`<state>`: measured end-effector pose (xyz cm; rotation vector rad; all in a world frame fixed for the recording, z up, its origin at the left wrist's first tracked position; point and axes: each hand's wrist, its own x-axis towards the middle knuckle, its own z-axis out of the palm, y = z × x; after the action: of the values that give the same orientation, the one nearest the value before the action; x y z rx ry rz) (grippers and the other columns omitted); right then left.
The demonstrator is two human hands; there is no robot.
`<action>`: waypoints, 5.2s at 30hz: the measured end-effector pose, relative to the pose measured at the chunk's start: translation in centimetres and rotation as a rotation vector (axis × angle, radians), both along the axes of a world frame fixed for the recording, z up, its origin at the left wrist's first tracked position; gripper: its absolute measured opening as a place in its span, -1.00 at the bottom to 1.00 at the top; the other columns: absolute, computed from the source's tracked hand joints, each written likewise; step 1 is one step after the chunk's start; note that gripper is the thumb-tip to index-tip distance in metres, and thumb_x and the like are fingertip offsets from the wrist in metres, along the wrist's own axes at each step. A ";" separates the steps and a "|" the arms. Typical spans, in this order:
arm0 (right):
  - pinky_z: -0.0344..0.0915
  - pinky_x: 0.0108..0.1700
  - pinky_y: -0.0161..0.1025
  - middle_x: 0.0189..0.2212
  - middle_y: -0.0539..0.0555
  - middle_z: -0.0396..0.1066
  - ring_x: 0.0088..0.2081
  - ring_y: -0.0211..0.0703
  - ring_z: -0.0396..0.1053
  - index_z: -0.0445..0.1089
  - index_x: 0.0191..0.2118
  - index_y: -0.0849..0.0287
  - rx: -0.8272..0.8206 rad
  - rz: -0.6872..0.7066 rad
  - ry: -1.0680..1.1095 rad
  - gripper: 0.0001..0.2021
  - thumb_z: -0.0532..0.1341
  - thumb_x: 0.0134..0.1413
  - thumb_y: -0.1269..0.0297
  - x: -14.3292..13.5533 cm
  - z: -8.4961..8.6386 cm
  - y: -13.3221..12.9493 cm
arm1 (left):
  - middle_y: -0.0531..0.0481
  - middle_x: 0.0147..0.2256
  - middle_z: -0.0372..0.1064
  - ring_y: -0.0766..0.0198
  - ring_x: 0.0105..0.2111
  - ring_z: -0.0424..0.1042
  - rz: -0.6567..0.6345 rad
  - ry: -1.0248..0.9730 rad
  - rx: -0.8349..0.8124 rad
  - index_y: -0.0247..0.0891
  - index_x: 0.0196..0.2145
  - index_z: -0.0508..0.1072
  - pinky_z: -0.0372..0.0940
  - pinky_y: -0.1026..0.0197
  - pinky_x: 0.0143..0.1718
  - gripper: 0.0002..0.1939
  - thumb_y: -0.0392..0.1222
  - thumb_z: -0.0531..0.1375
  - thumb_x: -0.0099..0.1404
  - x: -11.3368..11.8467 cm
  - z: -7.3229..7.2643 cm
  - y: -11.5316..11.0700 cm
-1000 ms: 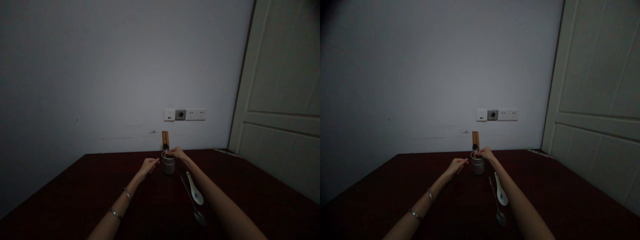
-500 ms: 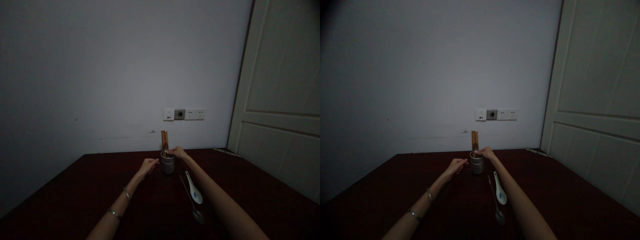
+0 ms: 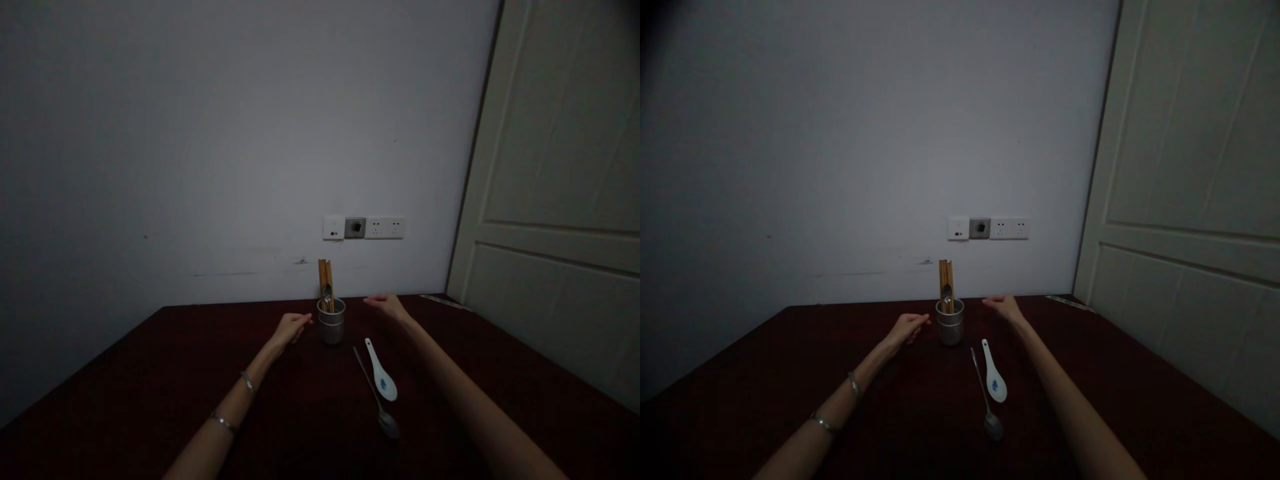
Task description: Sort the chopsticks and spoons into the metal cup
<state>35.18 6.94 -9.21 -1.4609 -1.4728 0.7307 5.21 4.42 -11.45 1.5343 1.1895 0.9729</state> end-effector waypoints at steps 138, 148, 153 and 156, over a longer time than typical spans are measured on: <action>0.05 0.05 -0.10 0.06 0.20 0.24 0.08 0.01 0.14 0.33 0.01 0.19 0.013 -0.241 -0.918 -0.61 -0.04 0.11 0.25 1.7 -7.6 -7.6 | 0.13 -0.71 0.22 0.50 -0.74 0.10 0.033 -0.229 0.372 -0.38 -0.42 0.46 0.00 0.40 -0.74 -0.71 -0.09 0.30 -0.04 5.0 10.2 -9.1; 0.07 0.05 -0.12 0.04 0.18 0.27 0.06 0.00 0.17 0.35 -0.01 0.21 0.044 -0.235 -0.912 -0.61 -0.05 0.11 0.25 1.7 -7.5 -7.7 | 0.17 -0.75 0.16 0.50 -0.77 0.07 0.047 -0.190 0.310 -0.38 -0.45 0.46 -0.06 0.39 -0.75 -0.70 -0.06 0.29 -0.04 4.8 9.5 -8.4; 0.09 0.04 -0.12 0.03 0.18 0.29 0.06 0.00 0.19 0.36 -0.02 0.18 0.026 -0.238 -0.877 -0.62 0.00 0.08 0.25 1.8 -7.5 -7.9 | 0.09 -0.66 0.29 0.52 -0.76 0.08 0.058 -0.179 0.274 -0.39 -0.47 0.48 -0.06 0.38 -0.74 -0.74 -0.11 0.31 -0.07 4.9 9.5 -8.6; 0.12 0.03 -0.16 0.01 0.19 0.31 0.03 -0.04 0.23 0.40 -0.07 0.21 0.076 -0.237 -0.746 -0.65 0.03 0.05 0.28 2.2 -6.9 -7.7 | 0.04 -0.60 0.36 0.51 -0.74 0.10 0.077 -0.170 0.239 -0.38 -0.48 0.50 -0.03 0.37 -0.72 -0.77 -0.15 0.32 -0.09 4.9 9.6 -8.7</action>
<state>37.37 -0.79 -16.12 -1.9151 -1.7859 -0.0441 10.14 -4.27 -1.87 1.5626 1.0470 1.3089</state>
